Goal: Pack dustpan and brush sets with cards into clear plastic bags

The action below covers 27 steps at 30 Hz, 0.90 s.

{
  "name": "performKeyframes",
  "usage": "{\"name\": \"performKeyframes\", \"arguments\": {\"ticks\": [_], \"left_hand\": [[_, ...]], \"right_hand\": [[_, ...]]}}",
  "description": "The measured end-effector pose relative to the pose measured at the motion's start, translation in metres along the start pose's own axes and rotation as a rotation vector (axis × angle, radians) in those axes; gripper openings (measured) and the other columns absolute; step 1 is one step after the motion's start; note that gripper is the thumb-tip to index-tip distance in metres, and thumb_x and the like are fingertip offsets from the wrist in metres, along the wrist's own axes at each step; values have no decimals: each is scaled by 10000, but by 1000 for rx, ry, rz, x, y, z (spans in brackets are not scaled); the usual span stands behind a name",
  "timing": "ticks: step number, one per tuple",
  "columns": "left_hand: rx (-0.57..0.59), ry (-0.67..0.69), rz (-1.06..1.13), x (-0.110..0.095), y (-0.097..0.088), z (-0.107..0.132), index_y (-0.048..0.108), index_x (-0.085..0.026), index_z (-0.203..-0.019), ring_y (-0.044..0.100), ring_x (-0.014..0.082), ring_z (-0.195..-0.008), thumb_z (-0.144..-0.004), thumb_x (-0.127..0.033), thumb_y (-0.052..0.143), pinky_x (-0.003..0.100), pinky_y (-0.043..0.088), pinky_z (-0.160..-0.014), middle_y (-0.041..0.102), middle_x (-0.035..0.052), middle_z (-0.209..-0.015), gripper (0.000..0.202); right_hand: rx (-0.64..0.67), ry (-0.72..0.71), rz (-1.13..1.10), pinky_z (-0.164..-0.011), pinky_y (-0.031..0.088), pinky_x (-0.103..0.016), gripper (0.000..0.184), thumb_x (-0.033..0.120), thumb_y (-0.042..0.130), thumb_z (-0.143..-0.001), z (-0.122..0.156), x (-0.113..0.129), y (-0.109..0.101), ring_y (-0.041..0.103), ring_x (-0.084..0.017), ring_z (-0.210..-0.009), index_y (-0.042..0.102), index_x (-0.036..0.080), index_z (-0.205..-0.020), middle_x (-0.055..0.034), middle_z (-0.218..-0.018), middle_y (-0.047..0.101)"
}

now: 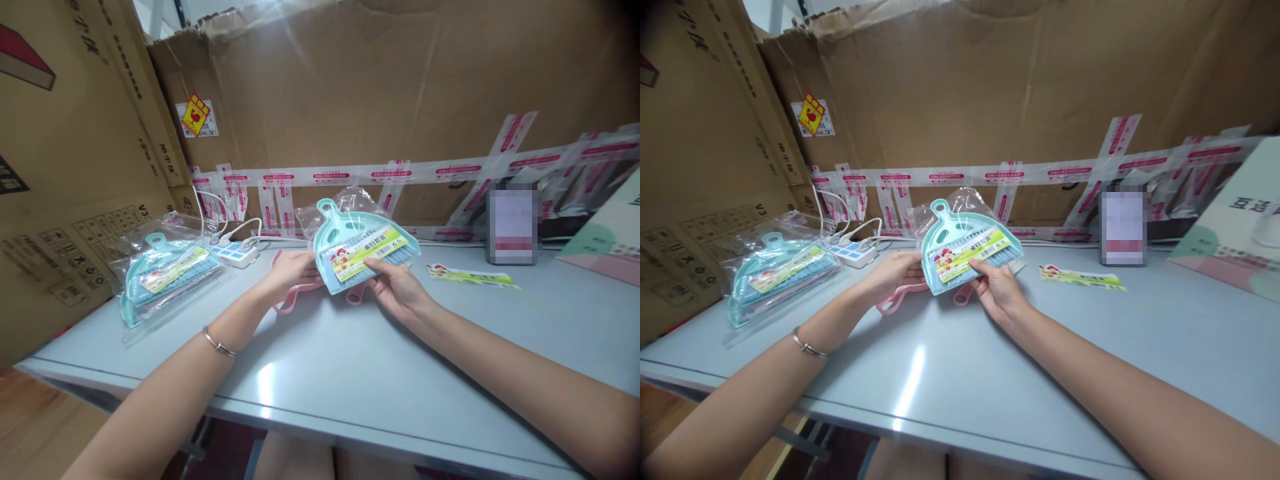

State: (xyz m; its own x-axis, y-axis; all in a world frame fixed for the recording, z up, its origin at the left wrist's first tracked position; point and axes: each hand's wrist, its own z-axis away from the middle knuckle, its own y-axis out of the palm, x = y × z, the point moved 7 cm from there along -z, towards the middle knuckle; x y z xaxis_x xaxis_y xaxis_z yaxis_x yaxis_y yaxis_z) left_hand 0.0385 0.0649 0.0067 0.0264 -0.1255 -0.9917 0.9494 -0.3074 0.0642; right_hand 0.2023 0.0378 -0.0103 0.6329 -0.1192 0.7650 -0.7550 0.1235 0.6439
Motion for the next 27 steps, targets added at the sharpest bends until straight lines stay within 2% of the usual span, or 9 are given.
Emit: {"name": "performKeyframes", "arguments": {"ticks": [3,8,11,14,17,20,23,25,27], "left_hand": [[58,-47,-35,2,5,3,655,-131,-851,674,162,-718,-811,-290,566,310,524,-771,715,97,-789,187],[140,71,15,3,22,6,607,-190,-1062,660,173,-853,-751,-365,667,296,525,-745,682,99,-1055,363],[80,120,40,5,25,6,608,-172,-1041,653,178,-858,-704,-267,716,292,522,-738,679,89,-1055,366],[-32,88,98,9,20,4,600,-137,-1003,654,176,-823,-728,-174,665,293,526,-722,684,91,-1009,285],[-127,72,138,10,12,1,569,-132,-1003,652,172,-780,-788,-191,591,300,532,-688,680,92,-962,224],[-154,132,112,6,9,1,539,-140,-1011,644,167,-781,-809,-251,589,305,531,-702,669,86,-956,236],[-138,185,51,4,10,2,519,-145,-1036,634,156,-819,-801,-258,615,288,525,-728,649,90,-1029,278],[-95,184,6,4,15,4,501,-158,-1081,633,145,-805,-810,-252,607,274,525,-712,644,87,-1057,306],[13,144,-18,8,24,4,493,-183,-1131,637,140,-758,-829,-284,583,269,525,-675,657,75,-1034,331]], "right_hand": [[-11,-28,13,-553,571,-215,512,-25,584,-692,-1,2,-1,658,-146,-704,538,238,-1130,-9,-887,696],[-9,-41,-5,-602,575,-217,473,-12,586,-705,3,2,3,659,-141,-740,540,232,-1107,2,-862,692],[23,-15,6,-610,576,-234,482,3,607,-697,5,-2,7,658,-144,-742,530,239,-1109,5,-868,690],[49,21,29,-554,568,-263,494,30,626,-692,8,-7,9,655,-160,-726,513,247,-1121,1,-897,688],[83,33,51,-492,537,-253,490,71,659,-679,11,-10,10,650,-164,-698,512,247,-1112,-4,-924,684],[106,58,80,-409,486,-241,450,119,682,-671,13,-13,13,623,-151,-591,521,233,-1076,-10,-917,685],[75,65,70,-399,490,-244,408,125,684,-672,13,-13,11,614,-145,-565,525,227,-1033,-7,-891,685],[41,21,34,-489,545,-251,406,94,673,-672,9,-9,8,646,-155,-672,529,230,-1027,-7,-912,682],[7,-44,-2,-604,576,-238,419,57,658,-666,4,-3,3,655,-158,-805,536,229,-1027,-12,-951,678]]}}
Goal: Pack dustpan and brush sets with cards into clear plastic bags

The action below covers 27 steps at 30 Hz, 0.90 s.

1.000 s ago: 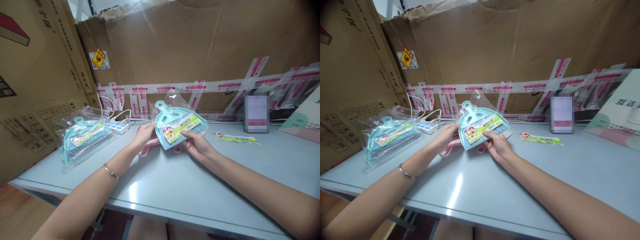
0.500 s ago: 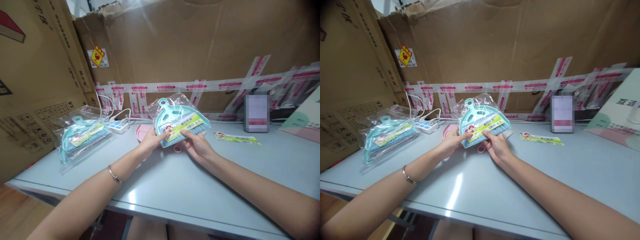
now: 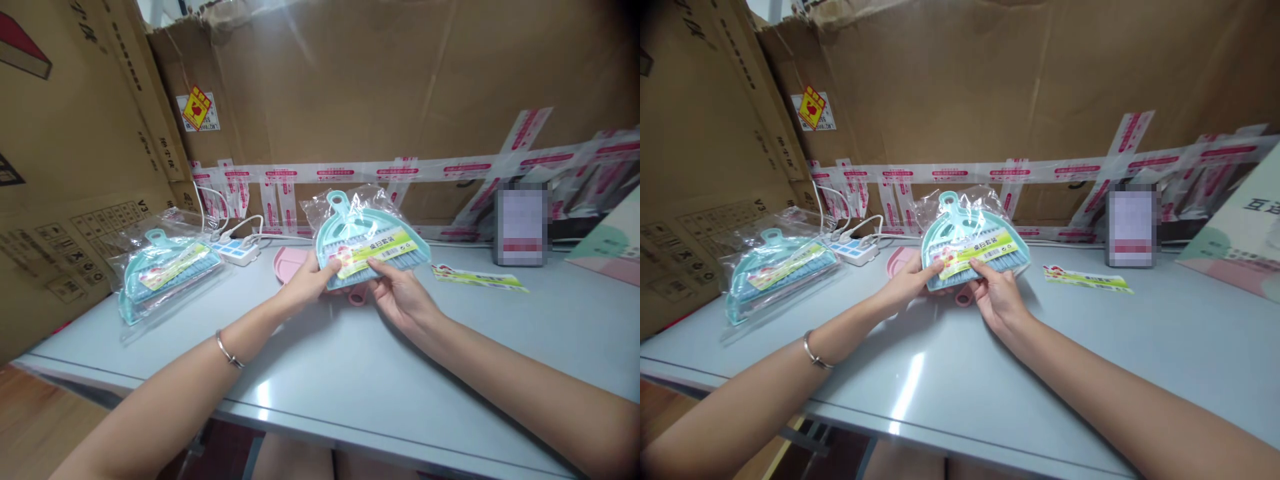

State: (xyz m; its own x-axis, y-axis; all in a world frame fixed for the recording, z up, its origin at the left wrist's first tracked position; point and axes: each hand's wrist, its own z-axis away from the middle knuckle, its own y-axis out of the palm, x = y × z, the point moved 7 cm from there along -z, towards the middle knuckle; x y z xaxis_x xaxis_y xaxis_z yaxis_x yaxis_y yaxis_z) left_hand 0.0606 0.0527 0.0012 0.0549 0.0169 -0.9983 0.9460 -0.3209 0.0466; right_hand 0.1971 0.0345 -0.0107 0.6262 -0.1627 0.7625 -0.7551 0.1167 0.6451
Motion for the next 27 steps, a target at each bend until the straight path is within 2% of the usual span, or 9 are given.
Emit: {"name": "performKeyframes", "arguments": {"ticks": [2,4,8,12,15,17,20,24,27], "left_hand": [[76,-58,16,4,6,0,529,-188,-1123,637,142,-703,-857,-391,521,273,525,-638,678,70,-967,335],[30,-88,44,5,2,-3,594,-163,-1039,632,144,-678,-876,-485,432,270,522,-622,692,76,-900,396],[-74,-98,18,-1,-14,-6,658,-135,-869,629,129,-674,-897,-393,426,238,513,-643,710,74,-825,348],[63,-168,-11,-2,-7,0,670,-136,-784,634,126,-651,-871,-321,495,246,522,-655,713,81,-758,269],[195,-105,73,-3,7,6,664,-149,-921,658,150,-742,-830,-359,568,287,537,-708,710,108,-936,248],[222,-56,104,-4,11,8,633,-160,-1031,662,159,-796,-782,-304,641,294,540,-726,683,114,-1046,288],[166,-79,127,-4,8,7,624,-131,-1044,666,144,-777,-743,-153,664,280,539,-751,676,117,-1059,304],[86,-151,156,-13,-3,8,645,-77,-977,670,113,-696,-764,-113,630,226,543,-735,686,130,-1003,217],[27,-171,156,-22,-12,10,642,-61,-961,665,101,-649,-780,-134,619,189,549,-672,698,113,-875,197]], "right_hand": [[-21,-36,-17,-662,577,-213,431,43,654,-659,-4,4,-4,646,-153,-887,538,232,-1029,-13,-986,673],[-31,-45,-22,-688,581,-213,448,40,656,-653,-6,5,-6,641,-154,-922,533,240,-1035,-7,-1002,671],[-42,-46,-29,-726,590,-259,464,28,651,-652,-4,6,-5,644,-163,-928,522,246,-1042,-3,-1022,668],[-78,-71,-39,-723,585,-233,436,13,614,-681,-4,9,-7,644,-148,-928,526,248,-1037,1,-1032,663],[-66,-86,-43,-759,575,-233,427,18,604,-706,-3,10,-5,642,-141,-931,530,248,-1059,-3,-1037,661],[-46,-84,-31,-772,575,-251,418,29,615,-716,-3,10,-2,647,-146,-914,536,244,-1066,-10,-1023,665],[-8,29,40,-720,587,-232,338,58,624,-737,-3,9,1,664,-148,-839,570,207,-1036,-37,-969,677],[107,319,203,-662,584,-192,170,214,611,-805,0,13,8,677,-158,-767,631,127,-950,-103,-899,693],[223,394,386,-619,581,-205,291,406,631,-782,4,31,11,685,-181,-713,666,124,-844,-129,-827,704]]}}
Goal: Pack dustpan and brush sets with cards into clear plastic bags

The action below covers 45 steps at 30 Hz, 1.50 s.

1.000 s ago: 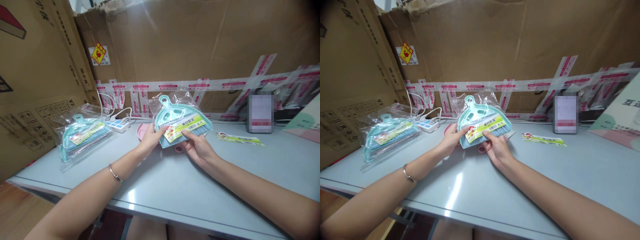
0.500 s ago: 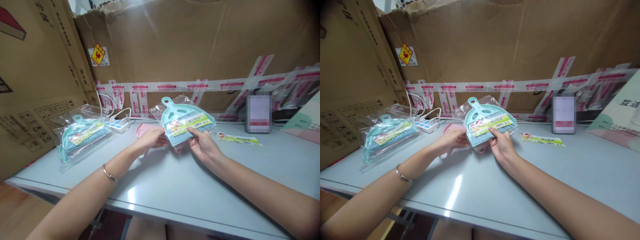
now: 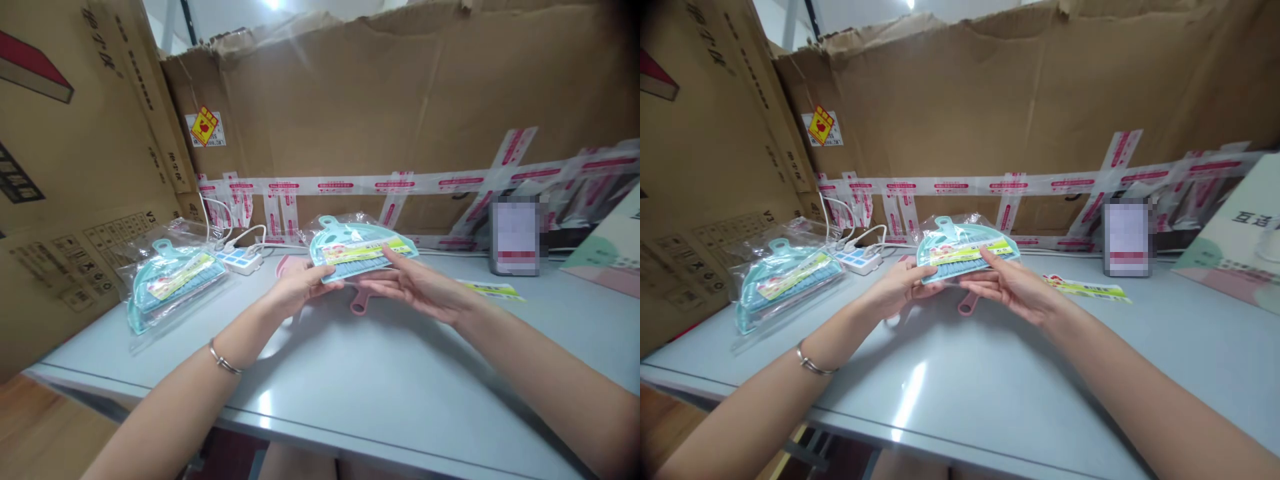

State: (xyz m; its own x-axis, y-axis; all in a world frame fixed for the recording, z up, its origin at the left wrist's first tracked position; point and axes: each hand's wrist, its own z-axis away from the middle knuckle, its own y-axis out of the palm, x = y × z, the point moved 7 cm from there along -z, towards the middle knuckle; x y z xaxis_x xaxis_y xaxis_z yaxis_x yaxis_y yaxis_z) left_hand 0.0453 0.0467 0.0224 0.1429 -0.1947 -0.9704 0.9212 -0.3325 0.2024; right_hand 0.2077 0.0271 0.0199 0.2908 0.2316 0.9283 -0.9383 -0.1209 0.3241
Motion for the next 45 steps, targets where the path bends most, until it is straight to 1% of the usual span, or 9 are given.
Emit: {"name": "performKeyframes", "arguments": {"ticks": [6,9,14,22,32,37,40,42,45], "left_hand": [[-16,43,14,-8,-5,1,651,-92,-903,625,65,-559,-788,-194,621,141,534,-575,688,61,-744,157],[4,39,-43,-7,1,4,650,-91,-897,611,68,-524,-783,-226,629,139,512,-531,673,49,-657,178],[18,7,-153,3,12,28,625,-96,-786,566,62,-424,-766,-291,634,135,450,-443,638,21,-535,196],[-99,-98,-345,40,-4,84,542,-140,-746,482,78,-316,-693,-467,646,142,321,-314,563,-22,-403,347],[-38,212,-579,53,2,121,373,-195,-1343,648,209,-859,-710,-340,690,336,557,-733,653,108,-1026,723],[-190,611,-1131,44,6,149,159,-276,-1448,327,392,-1307,-594,-381,784,506,488,-911,212,174,-1490,1064],[-154,719,-1409,52,10,157,322,-232,-1400,280,395,-1327,-661,-328,747,472,507,-897,104,170,-1519,858],[-116,834,-1504,55,13,160,414,-192,-1344,371,339,-1297,-743,-291,678,430,516,-899,290,171,-1466,664],[-102,1031,-1586,56,19,167,538,-149,-1219,522,248,-1185,-840,-275,564,376,498,-924,569,138,-1257,400]], "right_hand": [[-229,-81,513,-264,251,-140,506,594,694,-610,25,17,-51,332,-27,-272,477,161,-465,35,-333,408],[-387,-262,376,-329,313,-139,442,489,796,-526,45,17,-68,379,-35,-354,487,197,-649,80,-435,450],[-146,-266,165,-803,516,-303,707,368,824,-538,66,-2,-37,607,-195,-956,482,246,-1145,-60,-1082,639],[-66,-82,7,-843,524,-319,588,354,737,-696,90,-51,-13,619,-186,-950,436,202,-1178,-88,-1159,604],[-159,129,146,-599,532,-217,491,396,711,-706,103,-75,-18,630,-112,-601,431,155,-1029,-11,-683,650],[70,295,580,-354,362,-188,454,560,486,-813,112,-87,-19,510,-105,-356,409,170,-1032,19,-500,580],[-141,-53,992,-365,381,-204,412,550,473,-826,121,-70,-36,486,-100,-371,457,181,-1008,38,-513,548],[-316,-527,1265,-469,476,-231,407,516,527,-812,140,-49,-28,590,-135,-525,506,175,-1033,-22,-667,627],[-256,-1146,1580,-720,522,-272,357,404,583,-809,172,-51,7,643,-194,-871,582,171,-1081,-99,-991,667]]}}
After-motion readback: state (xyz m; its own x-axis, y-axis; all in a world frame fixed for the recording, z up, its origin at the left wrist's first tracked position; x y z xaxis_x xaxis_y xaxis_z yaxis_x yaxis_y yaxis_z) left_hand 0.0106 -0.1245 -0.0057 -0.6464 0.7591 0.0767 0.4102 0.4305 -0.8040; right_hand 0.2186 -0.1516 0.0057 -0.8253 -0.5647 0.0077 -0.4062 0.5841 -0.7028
